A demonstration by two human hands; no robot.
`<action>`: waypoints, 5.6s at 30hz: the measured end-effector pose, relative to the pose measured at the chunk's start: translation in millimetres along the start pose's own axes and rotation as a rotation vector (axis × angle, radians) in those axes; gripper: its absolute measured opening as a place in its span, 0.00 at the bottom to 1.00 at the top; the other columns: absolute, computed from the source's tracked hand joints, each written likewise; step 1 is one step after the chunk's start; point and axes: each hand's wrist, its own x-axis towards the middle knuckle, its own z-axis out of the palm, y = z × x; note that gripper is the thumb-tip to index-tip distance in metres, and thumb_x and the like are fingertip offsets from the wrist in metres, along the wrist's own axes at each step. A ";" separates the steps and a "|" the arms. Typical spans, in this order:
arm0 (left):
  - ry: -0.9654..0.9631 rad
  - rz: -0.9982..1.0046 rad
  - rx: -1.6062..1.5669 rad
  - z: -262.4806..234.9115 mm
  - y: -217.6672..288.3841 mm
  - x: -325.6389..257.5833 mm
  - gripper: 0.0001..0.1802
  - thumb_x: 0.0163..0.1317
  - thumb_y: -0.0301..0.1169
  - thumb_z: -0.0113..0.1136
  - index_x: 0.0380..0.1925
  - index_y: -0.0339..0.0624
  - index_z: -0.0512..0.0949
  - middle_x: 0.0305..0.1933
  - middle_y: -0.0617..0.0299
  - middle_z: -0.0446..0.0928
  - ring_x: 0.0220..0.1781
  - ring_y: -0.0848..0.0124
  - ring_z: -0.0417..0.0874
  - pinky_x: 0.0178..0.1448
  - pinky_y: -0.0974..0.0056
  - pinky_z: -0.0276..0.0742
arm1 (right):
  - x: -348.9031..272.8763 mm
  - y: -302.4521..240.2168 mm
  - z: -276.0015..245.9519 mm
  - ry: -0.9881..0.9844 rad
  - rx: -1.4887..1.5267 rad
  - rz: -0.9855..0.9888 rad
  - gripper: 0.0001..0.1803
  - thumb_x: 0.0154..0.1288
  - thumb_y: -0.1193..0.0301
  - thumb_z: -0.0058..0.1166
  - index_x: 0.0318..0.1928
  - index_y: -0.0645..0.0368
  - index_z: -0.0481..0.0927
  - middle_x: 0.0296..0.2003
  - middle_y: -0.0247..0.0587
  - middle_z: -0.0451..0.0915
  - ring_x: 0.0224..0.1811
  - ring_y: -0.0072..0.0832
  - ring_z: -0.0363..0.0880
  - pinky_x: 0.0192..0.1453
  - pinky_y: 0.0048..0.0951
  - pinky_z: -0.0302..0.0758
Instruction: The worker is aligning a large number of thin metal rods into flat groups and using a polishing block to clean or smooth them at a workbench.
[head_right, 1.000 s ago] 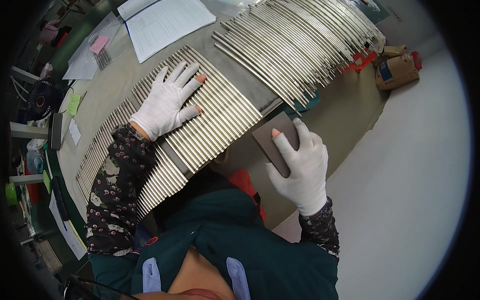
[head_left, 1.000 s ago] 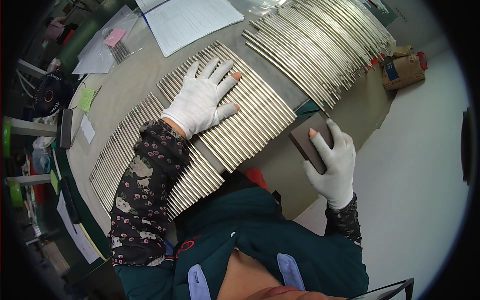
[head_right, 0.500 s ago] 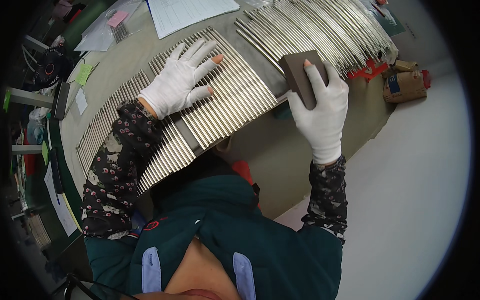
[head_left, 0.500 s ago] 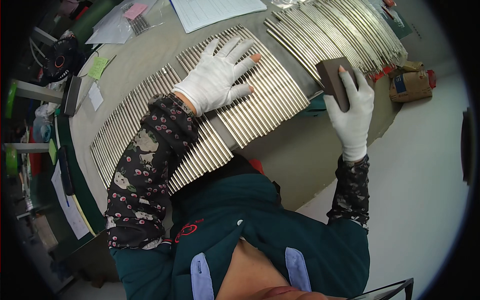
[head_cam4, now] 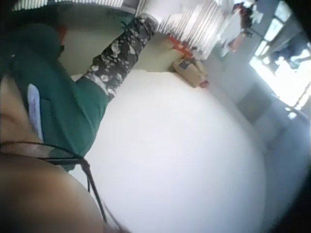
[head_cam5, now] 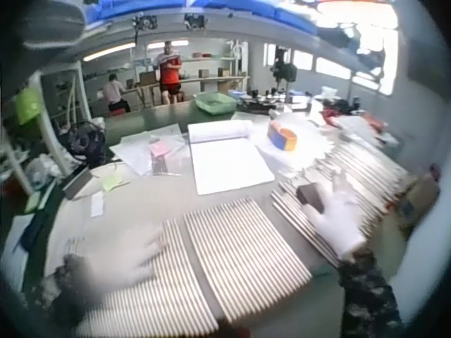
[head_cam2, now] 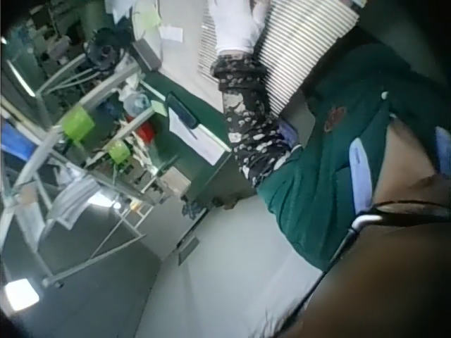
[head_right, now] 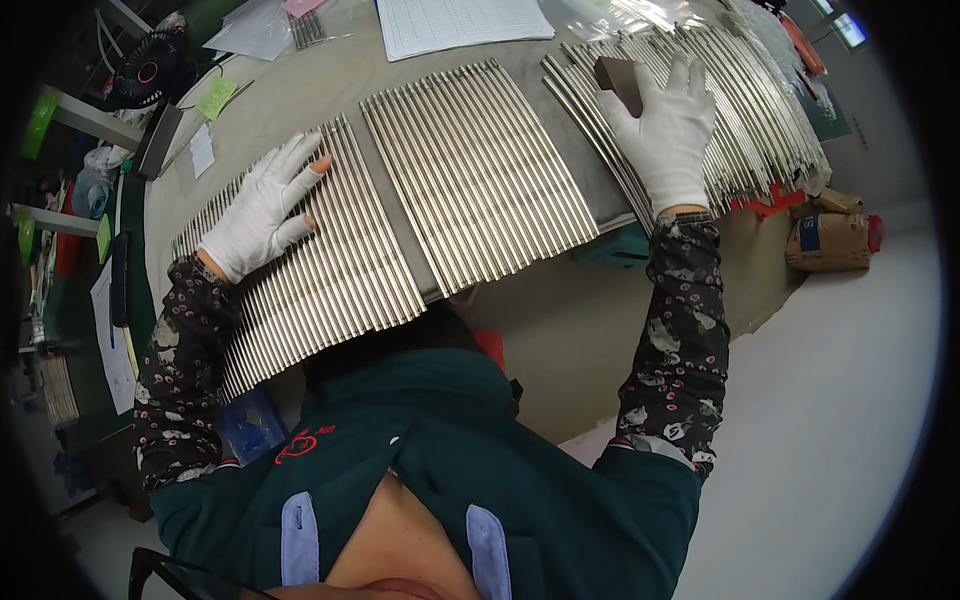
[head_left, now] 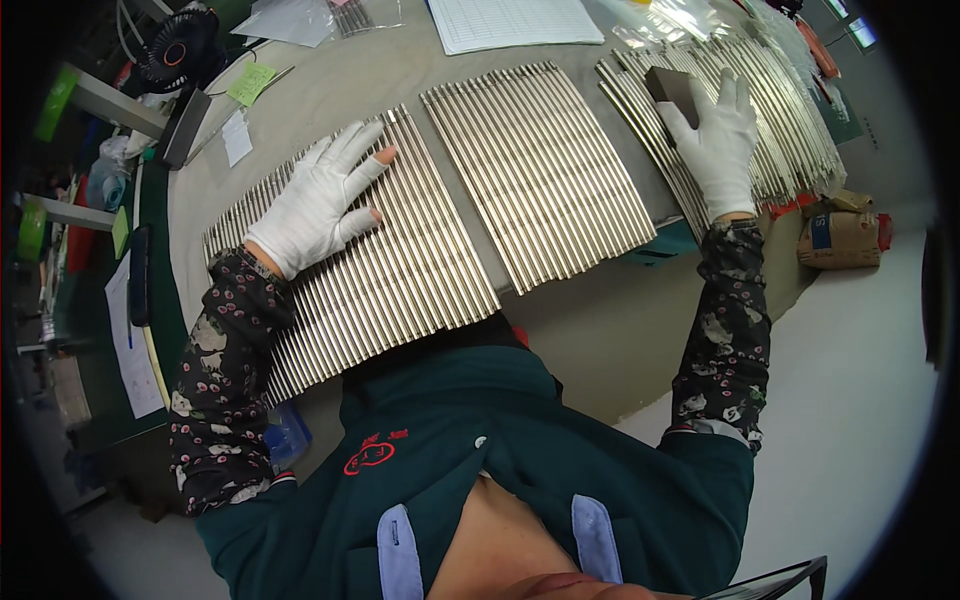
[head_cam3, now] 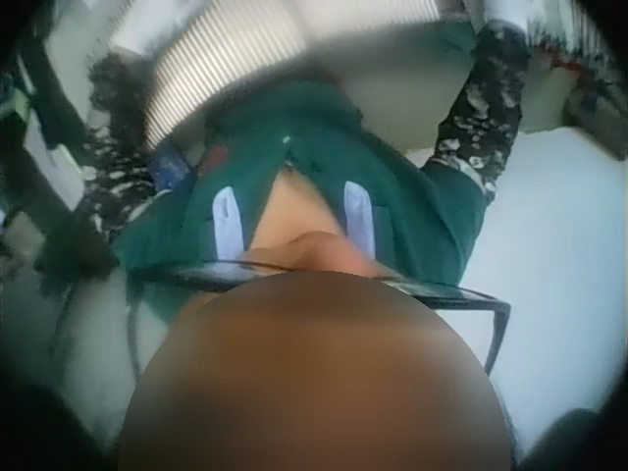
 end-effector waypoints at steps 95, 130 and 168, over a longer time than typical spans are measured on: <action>0.055 0.398 -0.484 27.5 75.2 66.9 0.09 0.53 0.41 0.63 0.29 0.51 0.79 0.30 0.71 0.77 0.37 0.70 0.76 0.48 0.62 0.67 | 3.4 -46.8 -16.9 -0.132 0.006 0.291 0.48 0.52 0.36 0.50 0.64 0.61 0.64 0.60 0.63 0.63 0.65 0.53 0.58 0.61 0.51 0.64; -0.059 0.383 -0.486 31.1 73.3 70.5 0.10 0.55 0.43 0.63 0.31 0.51 0.80 0.35 0.69 0.77 0.42 0.67 0.77 0.49 0.56 0.64 | -116.4 -136.9 -191.0 -0.294 0.515 -0.234 0.29 0.39 0.69 0.60 0.50 0.53 0.76 0.54 0.50 0.69 0.46 0.44 0.68 0.45 0.40 0.69; 0.123 0.494 -0.617 25.4 72.3 60.8 0.08 0.46 0.31 0.68 0.26 0.45 0.79 0.28 0.66 0.77 0.35 0.68 0.77 0.47 0.62 0.70 | -73.7 -77.1 -137.4 -0.031 0.336 -0.008 0.27 0.43 0.70 0.61 0.50 0.55 0.77 0.55 0.54 0.68 0.52 0.48 0.68 0.57 0.42 0.67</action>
